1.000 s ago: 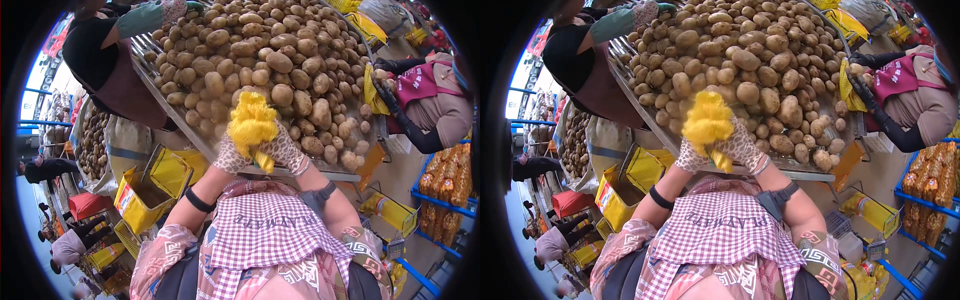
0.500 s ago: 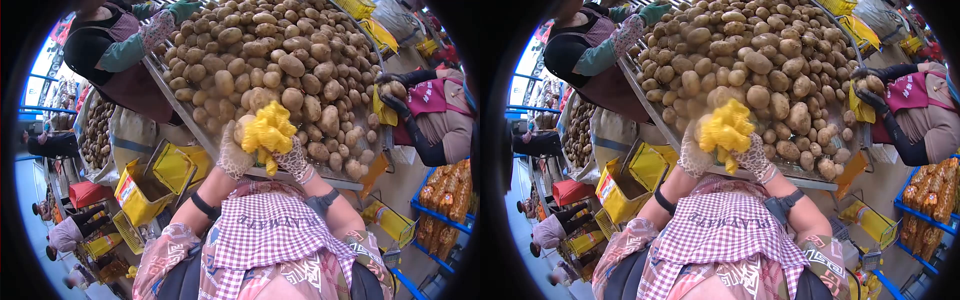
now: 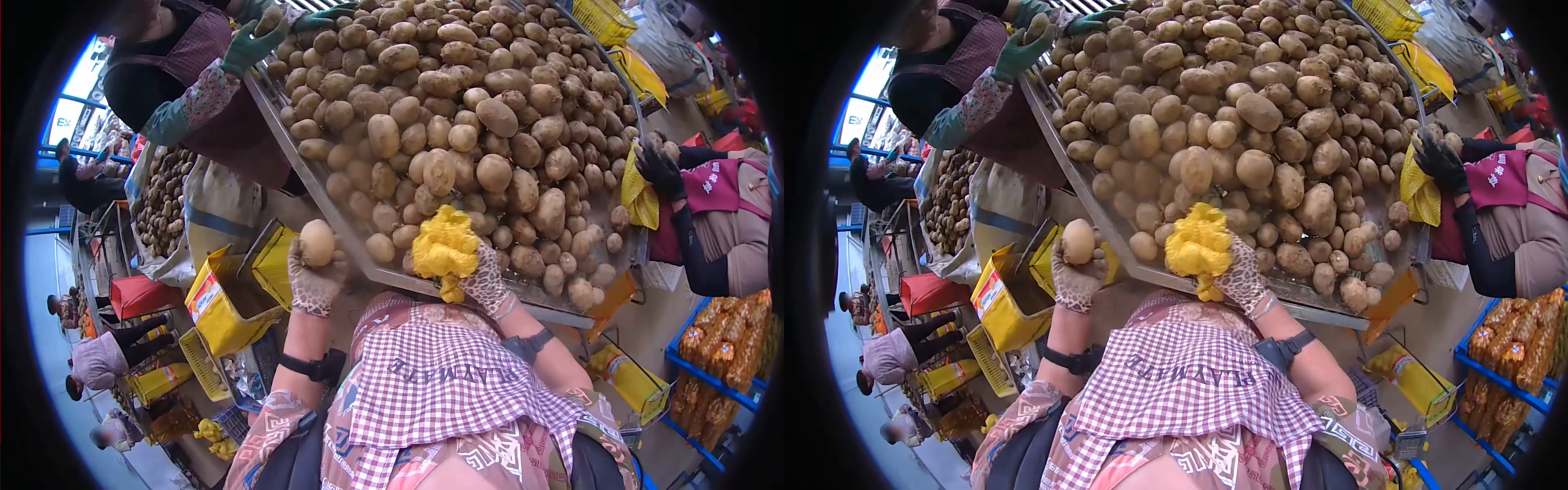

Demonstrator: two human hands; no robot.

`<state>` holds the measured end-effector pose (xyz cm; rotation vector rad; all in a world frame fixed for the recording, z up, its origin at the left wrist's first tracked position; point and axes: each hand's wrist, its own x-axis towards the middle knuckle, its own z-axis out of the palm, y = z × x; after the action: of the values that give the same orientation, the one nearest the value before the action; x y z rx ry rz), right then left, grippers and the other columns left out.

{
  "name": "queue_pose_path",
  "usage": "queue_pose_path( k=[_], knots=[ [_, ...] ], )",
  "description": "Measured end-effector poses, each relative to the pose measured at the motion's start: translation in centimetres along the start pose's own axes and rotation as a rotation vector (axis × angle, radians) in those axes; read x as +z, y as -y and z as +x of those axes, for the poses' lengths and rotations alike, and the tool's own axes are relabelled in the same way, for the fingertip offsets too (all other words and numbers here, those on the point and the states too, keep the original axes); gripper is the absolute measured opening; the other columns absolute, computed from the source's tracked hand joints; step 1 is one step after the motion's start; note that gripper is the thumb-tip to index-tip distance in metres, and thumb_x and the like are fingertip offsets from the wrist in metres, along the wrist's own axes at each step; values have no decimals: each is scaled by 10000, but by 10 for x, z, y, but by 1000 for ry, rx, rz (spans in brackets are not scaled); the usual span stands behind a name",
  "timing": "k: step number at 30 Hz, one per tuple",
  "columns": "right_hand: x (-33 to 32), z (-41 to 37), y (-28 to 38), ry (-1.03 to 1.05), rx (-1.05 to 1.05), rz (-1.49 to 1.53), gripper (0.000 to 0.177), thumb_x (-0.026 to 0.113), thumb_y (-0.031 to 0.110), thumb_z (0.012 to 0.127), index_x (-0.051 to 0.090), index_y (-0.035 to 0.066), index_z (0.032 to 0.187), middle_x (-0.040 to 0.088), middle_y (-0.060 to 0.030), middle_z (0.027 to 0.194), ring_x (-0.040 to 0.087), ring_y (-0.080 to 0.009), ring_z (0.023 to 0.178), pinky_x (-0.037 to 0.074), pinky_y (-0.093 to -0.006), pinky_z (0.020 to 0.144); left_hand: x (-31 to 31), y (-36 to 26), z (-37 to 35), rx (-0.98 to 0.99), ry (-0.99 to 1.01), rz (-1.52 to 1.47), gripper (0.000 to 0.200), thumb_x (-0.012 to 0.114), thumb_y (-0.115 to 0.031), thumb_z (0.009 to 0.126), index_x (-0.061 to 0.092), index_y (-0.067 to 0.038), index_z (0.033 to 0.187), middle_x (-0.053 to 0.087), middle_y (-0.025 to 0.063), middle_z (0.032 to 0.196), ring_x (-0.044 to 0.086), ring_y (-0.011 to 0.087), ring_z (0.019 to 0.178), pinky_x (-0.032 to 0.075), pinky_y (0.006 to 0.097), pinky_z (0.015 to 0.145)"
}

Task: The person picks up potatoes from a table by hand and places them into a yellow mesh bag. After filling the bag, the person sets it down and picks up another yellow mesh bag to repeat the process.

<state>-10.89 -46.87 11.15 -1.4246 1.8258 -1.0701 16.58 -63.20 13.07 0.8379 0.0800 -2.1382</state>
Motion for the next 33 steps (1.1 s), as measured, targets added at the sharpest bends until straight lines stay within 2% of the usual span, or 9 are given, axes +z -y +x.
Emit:
queue_pose_path(
  k=[4, 6, 9, 15, 20, 22, 25, 28, 33],
  knots=[
    [-27, -42, -43, -400, 495, 470, 504, 738, 129, 802, 508, 29, 1239, 591, -90, 1183, 588, -214, 1055, 480, -328, 910, -98, -72, 20, 120, -149, 211, 481, 594, -438, 833, 537, -87, 1158, 605, 156, 1072, 602, 264, 797, 539, 385, 697],
    [-45, -47, -25, -600, 623, 930, 551, 743, 80, 792, 474, 22, 1269, 574, -71, 1186, 567, -195, 1060, 476, -330, 924, -124, -86, 39, 288, -852, 497, 501, 642, -352, 830, 510, -59, 1214, 578, 158, 1138, 588, 252, 948, 517, 383, 801],
    [-63, -66, -54, -749, 505, 810, 558, 752, 104, 787, 476, 43, 1268, 567, -66, 1179, 574, -201, 1040, 501, -337, 883, -160, -100, 71, 654, -706, 1505, 548, 636, -219, 851, 455, -32, 1333, 565, 165, 1191, 562, 287, 1045, 450, 350, 924],
    [-114, -69, -34, -1191, 483, 820, 613, 753, 54, 765, 453, 38, 1299, 562, -74, 1205, 577, -222, 1053, 511, -369, 878, 86, 72, 47, 925, 277, 1751, 634, 701, -233, 788, 446, -43, 1336, 516, 189, 1282, 518, 305, 1169, 423, 390, 981],
    [-88, -62, -23, -988, 327, 505, 645, 763, 124, 778, 434, 30, 1325, 518, -86, 1279, 510, -221, 1158, 407, -364, 1003, 152, 127, 69, 816, 373, 2325, 694, 713, -263, 780, 396, -64, 1365, 496, 201, 1293, 444, 334, 1240, 332, 400, 1073],
    [-89, -67, -43, -940, 319, 330, 641, 765, 135, 779, 440, 19, 1319, 510, -85, 1298, 492, -213, 1181, 386, -373, 1019, 135, 119, 90, 904, 458, 2249, 646, 689, -247, 798, 408, -84, 1356, 496, 188, 1291, 458, 306, 1231, 378, 391, 1038],
    [-91, -62, -43, -924, 297, 562, 613, 756, 115, 785, 448, 27, 1308, 528, -77, 1265, 518, -201, 1144, 420, -356, 990, 119, 107, 85, -161, 510, 813, 591, 641, -237, 823, 403, -66, 1336, 495, 132, 1243, 521, 260, 1103, 457, 415, 942],
    [-99, -40, -33, -866, 251, 783, 587, 748, 96, 791, 456, 35, 1296, 547, -69, 1232, 543, -190, 1106, 454, -338, 960, 134, 117, 46, -347, 572, 477, 567, 616, -282, 845, 408, -54, 1321, 504, 123, 1221, 533, 268, 1059, 456, 437, 932],
    [-79, 21, 66, -445, -86, 157, 563, 786, 214, 763, 517, 13, 1214, 598, -102, 1166, 571, -197, 1088, 465, -330, 945, 133, 144, 22, -533, 492, 388, 530, 532, -413, 918, 433, -84, 1321, 515, 84, 1295, 499, 249, 1179, 427, 414, 977]
  ],
)
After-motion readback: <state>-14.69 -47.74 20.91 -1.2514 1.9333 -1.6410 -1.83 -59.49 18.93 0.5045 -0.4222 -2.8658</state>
